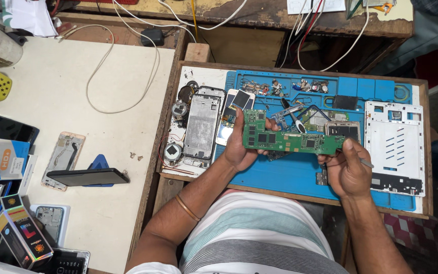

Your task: The person sits at a repair workbench and works on electronic circuit boards, holding a blue board and then a larger green board while probing and manipulating components with a metal tool. They turn the boards over and reposition them on the blue mat as they work.

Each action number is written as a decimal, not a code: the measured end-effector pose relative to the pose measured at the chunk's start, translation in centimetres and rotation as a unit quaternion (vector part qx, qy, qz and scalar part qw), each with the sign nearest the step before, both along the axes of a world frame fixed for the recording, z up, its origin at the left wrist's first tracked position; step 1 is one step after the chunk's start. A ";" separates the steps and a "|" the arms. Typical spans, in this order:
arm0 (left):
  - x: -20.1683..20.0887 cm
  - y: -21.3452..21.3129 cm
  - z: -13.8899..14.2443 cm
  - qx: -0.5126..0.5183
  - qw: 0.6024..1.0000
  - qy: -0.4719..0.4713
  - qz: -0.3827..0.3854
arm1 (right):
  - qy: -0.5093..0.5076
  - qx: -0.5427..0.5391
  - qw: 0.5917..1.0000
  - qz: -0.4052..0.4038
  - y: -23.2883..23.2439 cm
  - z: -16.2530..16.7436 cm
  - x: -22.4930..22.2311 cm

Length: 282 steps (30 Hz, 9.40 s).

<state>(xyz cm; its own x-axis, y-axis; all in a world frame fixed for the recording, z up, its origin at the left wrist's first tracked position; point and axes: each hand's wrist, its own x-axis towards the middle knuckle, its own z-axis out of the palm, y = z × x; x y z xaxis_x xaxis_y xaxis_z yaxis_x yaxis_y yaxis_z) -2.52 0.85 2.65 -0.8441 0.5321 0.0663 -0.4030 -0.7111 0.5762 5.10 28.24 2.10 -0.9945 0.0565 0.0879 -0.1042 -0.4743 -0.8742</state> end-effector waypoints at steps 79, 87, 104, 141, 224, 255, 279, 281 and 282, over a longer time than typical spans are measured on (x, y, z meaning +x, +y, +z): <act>0.0 -0.5 0.9 0.092 0.993 -0.024 -0.070 | -0.005 -0.039 0.999 -0.010 0.2 0.3 -0.3; -0.3 -0.8 0.3 0.093 0.994 -0.014 -0.046 | -0.014 -0.013 1.000 0.007 0.1 0.1 -0.2; 0.0 -0.8 0.7 0.119 0.991 -0.007 -0.054 | -0.024 -0.004 1.000 -0.007 -0.2 0.6 -0.2; -0.3 0.2 -0.5 -0.025 0.989 0.096 0.109 | 0.163 0.152 0.965 0.140 2.0 -0.1 1.5; 1.2 1.3 0.5 -0.276 0.947 0.149 0.067 | 0.228 0.453 0.854 -0.116 -2.5 3.7 1.9; 1.8 0.9 1.8 -0.356 0.894 0.273 0.006 | 0.262 0.526 0.805 -0.080 -4.6 3.4 1.5; 1.6 0.9 1.3 -0.350 0.891 0.286 0.025 | 0.241 0.498 0.833 -0.028 -4.1 3.3 1.4; 1.6 1.0 1.3 -0.347 0.894 0.282 0.034 | 0.247 0.505 0.827 -0.021 -4.2 3.1 1.5; 1.7 1.1 1.2 -0.346 0.895 0.279 0.038 | 0.250 0.508 0.824 -0.018 -4.2 3.0 1.5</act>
